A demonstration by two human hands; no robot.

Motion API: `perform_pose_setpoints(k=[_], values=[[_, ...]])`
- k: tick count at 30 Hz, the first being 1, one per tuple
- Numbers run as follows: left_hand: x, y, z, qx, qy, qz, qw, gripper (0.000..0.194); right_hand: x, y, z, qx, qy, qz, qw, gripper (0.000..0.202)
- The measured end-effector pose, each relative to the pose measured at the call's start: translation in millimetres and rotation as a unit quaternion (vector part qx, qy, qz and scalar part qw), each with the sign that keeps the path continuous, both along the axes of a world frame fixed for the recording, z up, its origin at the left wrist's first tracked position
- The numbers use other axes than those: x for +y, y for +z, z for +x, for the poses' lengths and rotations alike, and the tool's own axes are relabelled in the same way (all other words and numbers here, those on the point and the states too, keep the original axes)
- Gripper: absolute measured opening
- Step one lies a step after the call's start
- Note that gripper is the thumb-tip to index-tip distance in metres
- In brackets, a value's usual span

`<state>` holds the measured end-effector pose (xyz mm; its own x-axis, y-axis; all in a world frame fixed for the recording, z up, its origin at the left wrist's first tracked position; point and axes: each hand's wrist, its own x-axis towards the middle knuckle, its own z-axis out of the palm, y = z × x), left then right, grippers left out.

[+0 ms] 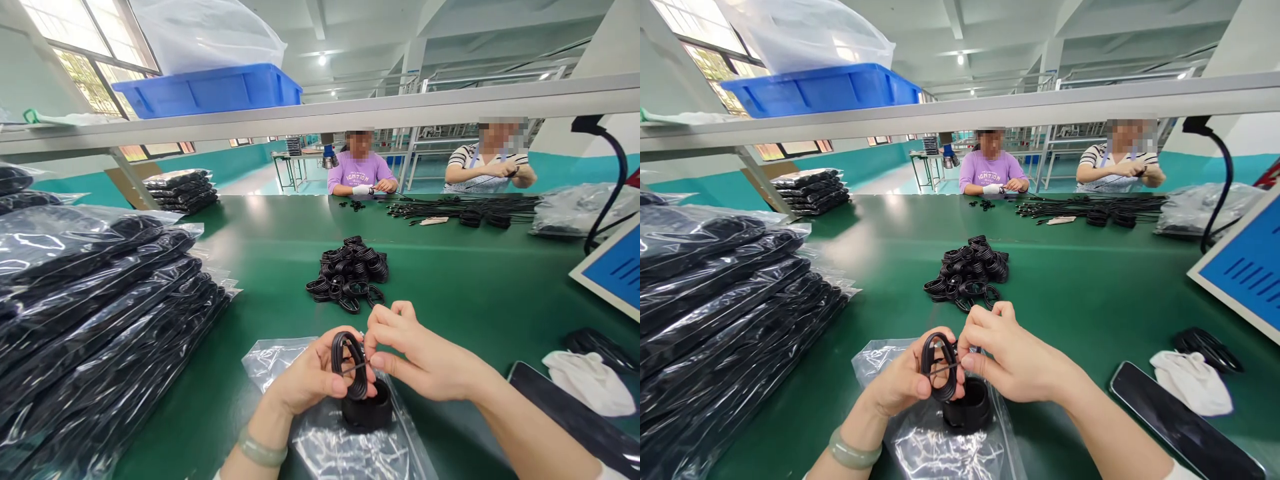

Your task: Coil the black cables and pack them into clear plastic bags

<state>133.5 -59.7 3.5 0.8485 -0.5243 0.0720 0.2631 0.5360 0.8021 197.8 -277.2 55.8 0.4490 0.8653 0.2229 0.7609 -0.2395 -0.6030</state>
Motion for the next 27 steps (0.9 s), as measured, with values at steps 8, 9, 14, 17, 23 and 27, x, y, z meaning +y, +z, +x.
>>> perform_pose_setpoints(k=[8, 9, 14, 17, 23, 27], values=[[-1, 2.7, -1, 0.008, -0.003, -0.021, 1.000, 0.056, 7, -16.8, 8, 0.092, -0.003, 0.016, 0.996, 0.027], [0, 3.0, -1, 0.009, -0.002, -0.017, 1.000, 0.056, 7, -17.4, 8, 0.106, 0.002, 0.017, 0.994, 0.030], [2, 2.2, 0, 0.010, -0.017, 0.000, 1.000, 0.056, 9, -16.9, 11, 0.136, 0.010, 0.023, 0.990, 0.038], [3, -0.6, 2, 0.008, -0.022, 0.001, 1.000, 0.057, 8, -18.0, 12, 0.157, 0.023, 0.036, 0.987, 0.038], [2, -3.4, 1, 0.003, -0.033, 0.020, 0.999, 0.059, 8, -25.6, 15, 0.250, 0.059, 0.085, 0.963, 0.034], [5, 3.4, -2, -0.010, 0.015, -0.005, 1.000, 0.059, 10, -33.0, 25, 0.387, -0.035, 0.137, 0.911, 0.030]])
